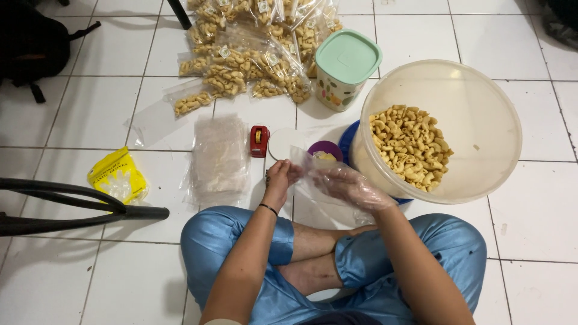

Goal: Manually packing snacks from a large bucket into small plastic bags and weighing them on a digital scale.

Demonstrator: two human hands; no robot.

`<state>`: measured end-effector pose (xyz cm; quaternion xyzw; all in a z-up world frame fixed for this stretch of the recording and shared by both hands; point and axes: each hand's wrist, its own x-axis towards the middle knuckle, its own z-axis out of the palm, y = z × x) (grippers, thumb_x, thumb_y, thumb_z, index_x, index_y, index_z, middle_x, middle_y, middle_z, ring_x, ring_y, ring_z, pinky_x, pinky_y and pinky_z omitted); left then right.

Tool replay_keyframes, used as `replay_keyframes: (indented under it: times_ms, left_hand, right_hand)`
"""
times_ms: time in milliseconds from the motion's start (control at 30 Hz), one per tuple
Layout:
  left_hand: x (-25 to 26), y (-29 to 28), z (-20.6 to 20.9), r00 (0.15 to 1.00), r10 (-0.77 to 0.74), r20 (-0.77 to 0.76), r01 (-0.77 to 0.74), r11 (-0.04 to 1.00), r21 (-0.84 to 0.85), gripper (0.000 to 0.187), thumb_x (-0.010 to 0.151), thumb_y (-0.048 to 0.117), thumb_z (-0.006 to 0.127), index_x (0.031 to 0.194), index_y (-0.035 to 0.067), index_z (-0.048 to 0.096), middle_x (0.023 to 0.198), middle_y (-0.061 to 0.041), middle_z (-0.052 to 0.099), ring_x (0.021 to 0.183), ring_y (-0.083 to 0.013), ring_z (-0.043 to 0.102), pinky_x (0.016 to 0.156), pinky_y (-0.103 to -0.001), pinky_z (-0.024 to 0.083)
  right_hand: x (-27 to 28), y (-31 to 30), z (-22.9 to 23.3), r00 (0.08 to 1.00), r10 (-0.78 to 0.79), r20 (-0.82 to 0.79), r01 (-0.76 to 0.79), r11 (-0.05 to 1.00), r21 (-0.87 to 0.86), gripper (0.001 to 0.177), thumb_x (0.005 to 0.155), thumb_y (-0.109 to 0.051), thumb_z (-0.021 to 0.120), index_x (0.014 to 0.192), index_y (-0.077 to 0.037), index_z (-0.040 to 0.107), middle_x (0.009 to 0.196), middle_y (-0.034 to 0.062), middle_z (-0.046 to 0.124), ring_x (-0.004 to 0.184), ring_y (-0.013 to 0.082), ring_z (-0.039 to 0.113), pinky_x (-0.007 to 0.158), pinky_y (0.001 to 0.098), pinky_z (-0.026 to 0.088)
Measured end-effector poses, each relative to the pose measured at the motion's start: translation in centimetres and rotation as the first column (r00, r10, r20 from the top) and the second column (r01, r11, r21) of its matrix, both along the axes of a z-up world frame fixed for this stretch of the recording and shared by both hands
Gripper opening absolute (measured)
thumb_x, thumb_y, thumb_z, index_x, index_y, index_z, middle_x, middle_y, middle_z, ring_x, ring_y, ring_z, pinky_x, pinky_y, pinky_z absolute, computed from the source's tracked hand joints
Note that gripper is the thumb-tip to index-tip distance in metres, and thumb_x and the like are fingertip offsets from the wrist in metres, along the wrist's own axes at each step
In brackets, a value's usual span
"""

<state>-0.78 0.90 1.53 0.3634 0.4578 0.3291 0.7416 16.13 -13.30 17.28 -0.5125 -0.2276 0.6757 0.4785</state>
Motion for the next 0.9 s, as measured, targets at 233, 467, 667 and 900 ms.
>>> replay_keyframes:
  times_ms: [233,467,667,900]
  left_hand:
    - [0.5,-0.4,0.1,0.994,-0.078,-0.080,0.065,0.987,-0.147,0.024,0.107,0.028,0.047,0.091,0.017,0.061,0.079,-0.005,0.075,0.069,-0.0195,0.075,0.056,-0.025,0.056]
    - [2.0,-1.3,-2.1,0.993,-0.121,-0.015,0.118,0.986,-0.117,0.012,0.104,0.021,0.052,0.097,0.017,0.060,0.068,-0.004,0.069,0.059,-0.0159,0.071,0.051,-0.022,0.056]
    - [1.7,-1.1,-1.3,0.995,-0.062,-0.083,0.051,0.990,-0.131,0.014,0.104,0.020,0.047,0.098,0.016,0.059,0.071,-0.004,0.070,0.061,-0.0167,0.071,0.051,-0.023,0.055]
    - [1.9,-1.2,-1.9,0.999,-0.035,-0.009,0.033,0.982,-0.188,0.014,0.102,0.018,0.049,0.097,0.014,0.061,0.073,-0.007,0.070,0.059,-0.0204,0.070,0.049,-0.028,0.056]
  right_hand:
    - [-0.3,-1.5,6.8,0.685,0.177,0.707,-0.222,0.975,-0.029,0.050,0.092,-0.011,0.067,0.142,-0.011,0.059,0.125,0.0165,0.072,0.114,0.0320,0.071,0.090,0.0453,0.063]
    - [-0.8,-1.6,11.2,0.445,0.357,0.822,-0.315,0.921,-0.229,0.052,0.083,-0.044,0.075,0.126,-0.016,0.071,0.112,0.0120,0.079,0.111,0.0360,0.072,0.094,0.0512,0.057]
    - [-1.4,-1.3,9.5,0.508,0.192,0.840,-0.226,0.970,-0.085,0.033,0.090,-0.017,0.066,0.122,-0.016,0.075,0.102,0.0139,0.081,0.103,0.0325,0.076,0.088,0.0475,0.058]
    - [-1.1,-0.7,9.0,0.756,0.037,0.654,-0.196,0.965,0.172,0.041,0.094,-0.005,0.059,0.134,-0.004,0.065,0.115,0.0209,0.076,0.110,0.0264,0.069,0.098,0.0478,0.055]
